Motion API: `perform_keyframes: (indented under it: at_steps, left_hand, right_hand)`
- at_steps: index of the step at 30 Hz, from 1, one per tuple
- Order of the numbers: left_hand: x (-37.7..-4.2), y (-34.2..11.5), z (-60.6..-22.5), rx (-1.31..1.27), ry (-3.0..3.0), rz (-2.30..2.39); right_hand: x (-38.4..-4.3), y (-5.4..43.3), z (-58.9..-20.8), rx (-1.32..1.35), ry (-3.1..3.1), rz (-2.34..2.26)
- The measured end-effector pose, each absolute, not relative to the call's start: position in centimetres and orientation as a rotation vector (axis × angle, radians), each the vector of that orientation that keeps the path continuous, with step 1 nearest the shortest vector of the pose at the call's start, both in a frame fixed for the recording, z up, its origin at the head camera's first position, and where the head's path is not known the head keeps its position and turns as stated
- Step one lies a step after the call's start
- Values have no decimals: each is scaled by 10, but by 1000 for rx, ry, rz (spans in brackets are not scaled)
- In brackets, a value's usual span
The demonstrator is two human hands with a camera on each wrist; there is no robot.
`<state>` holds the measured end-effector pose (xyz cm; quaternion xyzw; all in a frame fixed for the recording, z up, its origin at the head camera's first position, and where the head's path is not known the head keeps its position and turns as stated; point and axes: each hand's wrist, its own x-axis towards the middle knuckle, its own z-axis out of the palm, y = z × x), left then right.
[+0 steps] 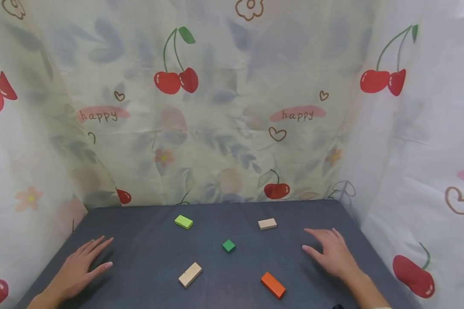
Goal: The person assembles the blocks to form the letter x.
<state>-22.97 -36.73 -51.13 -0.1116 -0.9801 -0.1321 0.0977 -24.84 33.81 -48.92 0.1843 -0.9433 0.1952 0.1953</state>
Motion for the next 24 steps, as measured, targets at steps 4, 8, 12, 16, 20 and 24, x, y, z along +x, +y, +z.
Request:
perform_keyframes:
  at_steps: [4,8,12,16,20,24]
  left_hand:
    - [-231,-361,-508,-361,-2880,-415]
    - [-232,-354,-506,-392,-2847,-454]
    - [-233,-347,-504,-420,-2823,-493]
    - [-232,-341,-502,-419,-2823,-530]
    - [-230,-336,-505,-417,-2805,-581]
    - [-229,-327,-508,-439,-2769,-629]
  right_hand:
    - [-247,332,-486,546,-2564,549]
    - [-243,329,-485,543,-2484,571]
    - [-238,325,-483,513,-2419,602]
    - [-233,320,-483,492,-2356,629]
    - [-228,314,-487,477,-2301,657]
    - [-225,309,-493,461,-2267,678]
